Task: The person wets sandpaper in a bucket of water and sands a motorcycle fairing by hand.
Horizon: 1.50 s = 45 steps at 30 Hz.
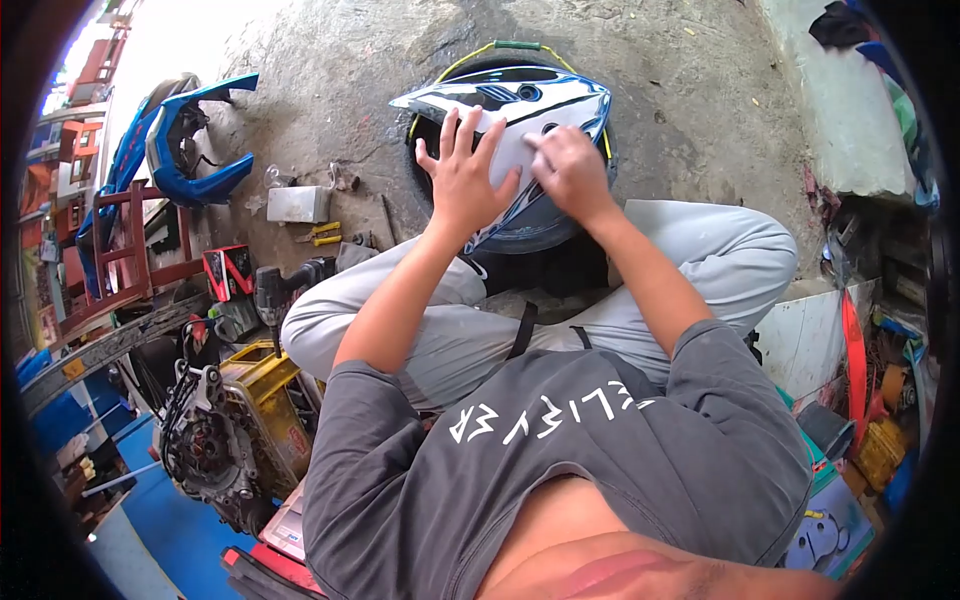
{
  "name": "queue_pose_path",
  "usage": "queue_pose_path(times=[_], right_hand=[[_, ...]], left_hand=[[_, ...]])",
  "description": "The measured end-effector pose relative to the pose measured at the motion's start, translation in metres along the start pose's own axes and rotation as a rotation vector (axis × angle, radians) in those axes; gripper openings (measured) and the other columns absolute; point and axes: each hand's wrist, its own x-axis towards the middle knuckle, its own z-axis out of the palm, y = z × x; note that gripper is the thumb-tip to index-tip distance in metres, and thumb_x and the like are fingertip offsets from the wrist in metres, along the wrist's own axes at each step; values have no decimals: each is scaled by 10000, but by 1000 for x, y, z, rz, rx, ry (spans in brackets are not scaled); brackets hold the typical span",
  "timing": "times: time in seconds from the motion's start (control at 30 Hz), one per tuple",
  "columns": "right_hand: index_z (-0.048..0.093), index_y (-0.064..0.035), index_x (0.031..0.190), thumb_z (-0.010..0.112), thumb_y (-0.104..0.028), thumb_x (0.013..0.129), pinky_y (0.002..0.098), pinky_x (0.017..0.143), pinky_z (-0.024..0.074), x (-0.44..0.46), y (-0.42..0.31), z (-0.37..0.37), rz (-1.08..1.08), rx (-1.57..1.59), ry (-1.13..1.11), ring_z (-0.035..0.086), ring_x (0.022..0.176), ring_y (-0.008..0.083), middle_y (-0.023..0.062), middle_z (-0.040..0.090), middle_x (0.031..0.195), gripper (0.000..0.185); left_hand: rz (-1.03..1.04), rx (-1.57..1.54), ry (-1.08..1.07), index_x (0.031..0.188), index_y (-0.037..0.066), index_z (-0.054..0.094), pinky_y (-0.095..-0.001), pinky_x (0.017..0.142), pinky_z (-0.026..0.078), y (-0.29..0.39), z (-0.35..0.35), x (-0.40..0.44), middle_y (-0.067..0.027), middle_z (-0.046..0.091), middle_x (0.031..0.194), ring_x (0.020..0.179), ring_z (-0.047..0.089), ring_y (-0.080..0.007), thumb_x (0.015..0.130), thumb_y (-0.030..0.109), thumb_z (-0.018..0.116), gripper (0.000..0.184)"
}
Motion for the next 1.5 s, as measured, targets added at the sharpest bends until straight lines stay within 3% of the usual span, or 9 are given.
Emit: queue_pose_path(times=[0.13, 0.63, 0.77, 1.0, 1.13, 1.27, 1.37, 1.5], right_hand=[[771, -29, 1172, 688, -113, 929, 480, 923, 550, 4, 22, 1, 128, -35, 122, 654, 985, 351, 137, 698, 998, 270], [794, -34, 1180, 677, -41, 944, 482, 896, 535, 0, -1, -2, 41, 96, 30, 621, 982, 366, 147, 626, 1035, 263], [806, -21, 1170, 683, -1, 934, 460, 899, 538, 3, 22, -2, 143, -38, 181, 627, 1005, 353, 149, 623, 1039, 267], [793, -13, 1177, 642, 15, 945, 457, 941, 537, 4, 9, 3, 2, 13, 130, 634, 1043, 364, 174, 659, 1124, 278], [787, -4, 1192, 666, 2, 925, 473, 942, 533, 5, 23, 1, 132, -66, 170, 630, 1040, 370, 177, 645, 1091, 293], [791, -7, 1167, 645, 24, 903, 475, 953, 532, 2, 3, 6, 4, 65, 110, 626, 1041, 377, 173, 642, 1078, 304], [793, -14, 1155, 659, 16, 900, 469, 959, 534, 6, 24, 1, 107, -48, 144, 629, 1053, 373, 168, 644, 1077, 290], [793, -18, 1149, 680, -7, 902, 469, 968, 534, 3, 17, 9, 108, 32, 122, 629, 1059, 380, 167, 648, 1085, 272]], left_hand=[[-12, -3, -2, 1555, 265, 612, -799, 1184, 168, 2, -2, 0, -103, 454, 1676, 1633, 295, -373, 865, 431, 805, 736], [-14, -21, -7, 1544, 258, 625, -793, 1189, 169, 1, -1, 2, -109, 462, 1672, 1633, 294, -378, 868, 424, 801, 717], [-13, -9, -10, 1546, 259, 623, -793, 1189, 167, 1, -3, -1, -108, 460, 1674, 1631, 296, -379, 863, 421, 806, 725], [-15, -24, -9, 1550, 261, 619, -790, 1195, 163, 1, -2, 0, -107, 461, 1672, 1634, 289, -375, 864, 427, 808, 731], [-16, -13, -6, 1550, 257, 618, -785, 1197, 166, 2, -3, 0, -108, 460, 1674, 1634, 288, -375, 864, 432, 806, 732], [-19, -30, -9, 1546, 251, 620, -793, 1194, 164, 2, -1, 1, -111, 458, 1675, 1636, 285, -376, 871, 431, 803, 722], [-5, -16, 3, 1538, 249, 627, -806, 1175, 169, 0, -1, -1, -116, 453, 1674, 1633, 286, -376, 861, 433, 800, 723], [-15, -32, 1, 1538, 249, 627, -803, 1184, 164, 1, -2, 0, -117, 459, 1672, 1635, 287, -375, 864, 424, 802, 718]])
